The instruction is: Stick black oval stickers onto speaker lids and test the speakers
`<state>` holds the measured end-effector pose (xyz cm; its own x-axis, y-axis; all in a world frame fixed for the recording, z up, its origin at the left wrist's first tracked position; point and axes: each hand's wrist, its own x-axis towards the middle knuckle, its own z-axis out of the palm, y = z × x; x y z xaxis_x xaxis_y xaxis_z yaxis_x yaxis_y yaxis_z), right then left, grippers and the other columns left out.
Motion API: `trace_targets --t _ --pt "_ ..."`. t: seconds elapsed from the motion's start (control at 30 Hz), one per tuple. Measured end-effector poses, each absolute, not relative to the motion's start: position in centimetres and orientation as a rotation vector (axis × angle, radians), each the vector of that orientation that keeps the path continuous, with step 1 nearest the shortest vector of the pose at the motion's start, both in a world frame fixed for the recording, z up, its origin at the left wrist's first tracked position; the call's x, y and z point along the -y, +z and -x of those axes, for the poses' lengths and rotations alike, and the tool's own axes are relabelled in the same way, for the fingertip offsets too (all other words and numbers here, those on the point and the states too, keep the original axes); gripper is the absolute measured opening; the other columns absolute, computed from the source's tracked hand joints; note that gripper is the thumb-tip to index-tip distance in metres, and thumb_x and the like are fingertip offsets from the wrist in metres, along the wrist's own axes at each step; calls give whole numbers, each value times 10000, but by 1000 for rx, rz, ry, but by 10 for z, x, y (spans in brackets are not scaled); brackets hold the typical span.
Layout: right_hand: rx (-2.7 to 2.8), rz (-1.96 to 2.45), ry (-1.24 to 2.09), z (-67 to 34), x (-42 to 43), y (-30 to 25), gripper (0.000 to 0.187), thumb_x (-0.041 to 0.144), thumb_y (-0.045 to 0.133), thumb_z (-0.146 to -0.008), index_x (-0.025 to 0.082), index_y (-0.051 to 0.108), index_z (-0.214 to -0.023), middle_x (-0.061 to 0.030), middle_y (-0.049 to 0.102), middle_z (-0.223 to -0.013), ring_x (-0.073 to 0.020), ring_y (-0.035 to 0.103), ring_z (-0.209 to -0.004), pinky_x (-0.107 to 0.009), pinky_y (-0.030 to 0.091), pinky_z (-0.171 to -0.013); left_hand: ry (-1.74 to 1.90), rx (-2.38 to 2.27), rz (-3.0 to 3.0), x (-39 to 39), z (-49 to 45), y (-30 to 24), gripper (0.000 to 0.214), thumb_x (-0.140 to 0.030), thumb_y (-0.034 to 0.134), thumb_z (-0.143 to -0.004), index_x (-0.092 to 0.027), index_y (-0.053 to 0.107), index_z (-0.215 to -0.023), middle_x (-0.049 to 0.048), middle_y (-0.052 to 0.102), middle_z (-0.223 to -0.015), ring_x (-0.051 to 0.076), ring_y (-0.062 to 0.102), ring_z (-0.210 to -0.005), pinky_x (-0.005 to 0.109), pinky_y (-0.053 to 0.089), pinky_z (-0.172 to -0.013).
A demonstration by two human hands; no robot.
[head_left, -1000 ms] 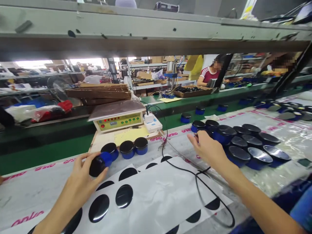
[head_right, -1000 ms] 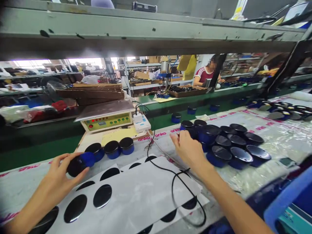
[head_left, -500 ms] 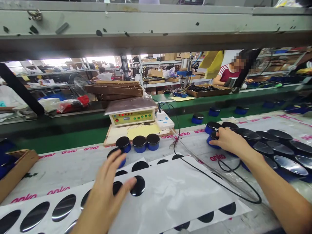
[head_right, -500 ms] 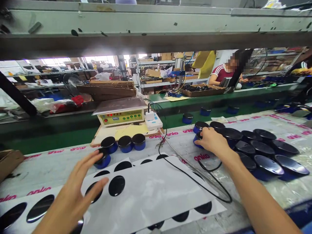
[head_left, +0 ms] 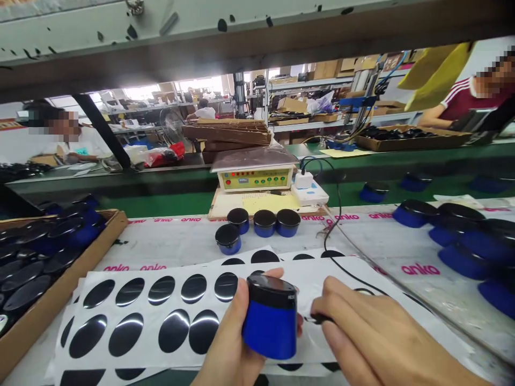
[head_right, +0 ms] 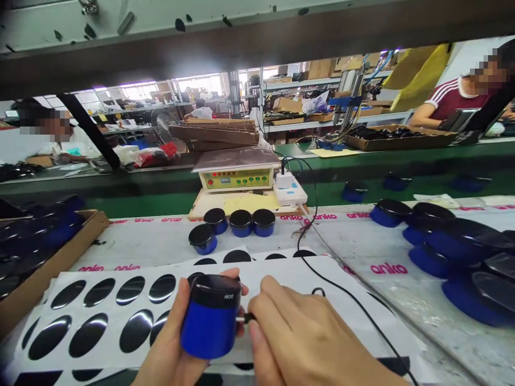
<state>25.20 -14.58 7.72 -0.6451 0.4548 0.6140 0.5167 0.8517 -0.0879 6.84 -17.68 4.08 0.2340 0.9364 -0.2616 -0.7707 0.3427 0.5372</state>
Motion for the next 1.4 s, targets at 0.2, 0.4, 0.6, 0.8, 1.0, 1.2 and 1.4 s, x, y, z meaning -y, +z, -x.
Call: trace_targets --t 0.2,0.4,0.6,0.8,1.0,1.2,1.4 --pt "2360 672 -243 -247 143 66 175 105 434 -941 129 573 -1045 -35 585 -741 -164 569 -641 -295 402 -566 1351 -807 -441 182 -72 41 564 -617 715 -677 -235 663 -1088 42 686 -983 188 645 -873 250 487 -768" --pt "2311 644 -187 -252 142 67 182 90 459 -922 145 563 -1060 -19 589 -720 -137 559 -619 -267 415 -555 1381 -948 -658 186 -71 54 615 -624 722 -662 -242 618 -1133 29 657 -1035 179 601 -891 239 448 -812" --pt "2338 600 -204 -253 141 66 217 37 454 -892 92 571 -1067 -31 565 -691 -146 531 -585 -280 384 -508 1399 -1046 -710 183 -77 47 664 -681 676 -665 -226 602 -1142 43 665 -1008 199 606 -929 239 448 -825" --pt "2307 619 -265 -254 149 59 288 27 400 -877 75 552 -1117 -77 624 -758 -191 605 -684 -309 472 -607 1328 -1257 -1024 186 -76 37 928 -751 714 -513 -224 516 -1250 76 629 -1056 262 611 -938 306 466 -855" --pt "2299 810 94 -252 146 45 268 108 325 -934 204 542 -1059 -23 609 -767 -134 647 -707 -202 524 -616 1353 -1537 -2046 183 -70 34 755 -614 642 -735 -273 429 -1374 111 454 -1180 271 546 -1087 375 501 -910" --pt "2166 818 6 -258 149 19 253 146 371 -953 187 482 -1176 -78 650 -956 -163 664 -883 -212 539 -745 1694 -1378 -2607 181 -83 40 366 7 538 -832 -220 577 -1117 35 351 -1014 230 400 -1303 348 416 -1089" --pt "2187 759 0 -257 150 19 268 163 365 -963 197 466 -1208 -63 654 -904 -170 668 -839 -218 543 -724 1674 -1376 -2748 178 -85 46 280 35 512 -794 -202 617 -901 11 341 -896 216 448 -1238 382 357 -1144"
